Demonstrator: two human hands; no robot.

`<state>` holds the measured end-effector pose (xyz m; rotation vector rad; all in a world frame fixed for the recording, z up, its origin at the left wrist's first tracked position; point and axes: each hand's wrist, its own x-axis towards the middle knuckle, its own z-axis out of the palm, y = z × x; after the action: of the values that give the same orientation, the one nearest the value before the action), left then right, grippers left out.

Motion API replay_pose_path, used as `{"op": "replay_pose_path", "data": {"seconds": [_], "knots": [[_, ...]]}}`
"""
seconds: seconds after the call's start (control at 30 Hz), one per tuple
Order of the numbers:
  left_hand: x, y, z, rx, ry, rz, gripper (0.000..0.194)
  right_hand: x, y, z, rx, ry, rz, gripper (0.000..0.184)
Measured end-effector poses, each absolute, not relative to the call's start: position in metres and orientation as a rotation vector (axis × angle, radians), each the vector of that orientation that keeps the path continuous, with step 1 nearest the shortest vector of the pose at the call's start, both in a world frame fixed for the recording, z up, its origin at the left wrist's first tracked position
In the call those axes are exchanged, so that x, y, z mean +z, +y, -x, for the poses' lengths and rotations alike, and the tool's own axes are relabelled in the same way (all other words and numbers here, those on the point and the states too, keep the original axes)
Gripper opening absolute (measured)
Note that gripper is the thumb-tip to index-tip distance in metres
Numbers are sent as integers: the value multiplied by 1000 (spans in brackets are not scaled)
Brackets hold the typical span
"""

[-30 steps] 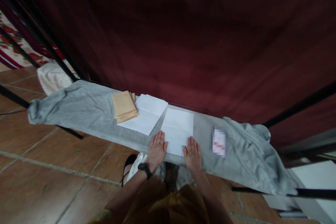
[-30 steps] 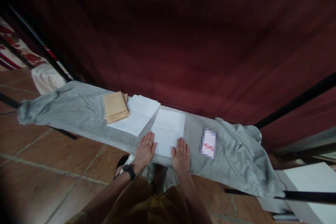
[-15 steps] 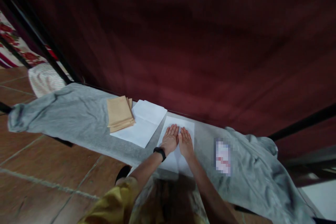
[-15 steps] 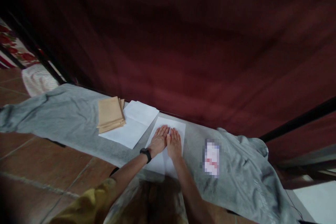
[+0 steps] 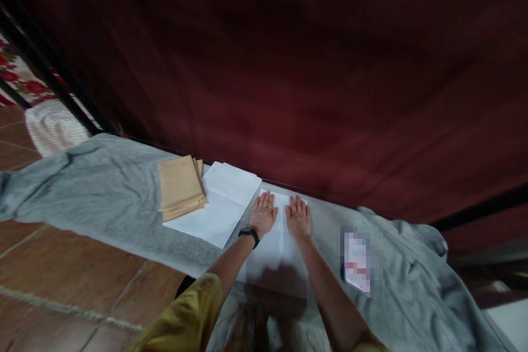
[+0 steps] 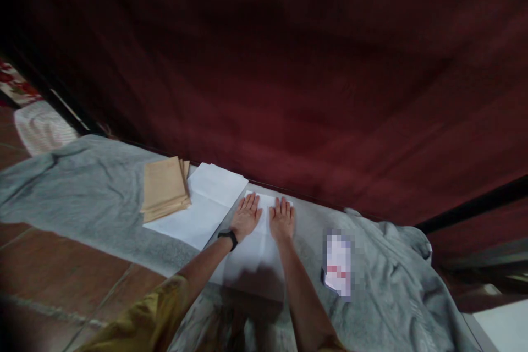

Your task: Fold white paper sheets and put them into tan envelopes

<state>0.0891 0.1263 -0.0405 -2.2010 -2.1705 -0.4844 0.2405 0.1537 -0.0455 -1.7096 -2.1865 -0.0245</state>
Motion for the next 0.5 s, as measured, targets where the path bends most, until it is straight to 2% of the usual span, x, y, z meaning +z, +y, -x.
{"op": "replay_pose_path", "data": {"seconds": [0.27,0.5], "knots": [[-38,112,-87,-545,-2223,2105,64,-57,149,-271,-165,-2044,1764,61],[-32,64,-75,-462,-2176,2113,62,-55,135,-286,-194,-1987,1763,60]]}}
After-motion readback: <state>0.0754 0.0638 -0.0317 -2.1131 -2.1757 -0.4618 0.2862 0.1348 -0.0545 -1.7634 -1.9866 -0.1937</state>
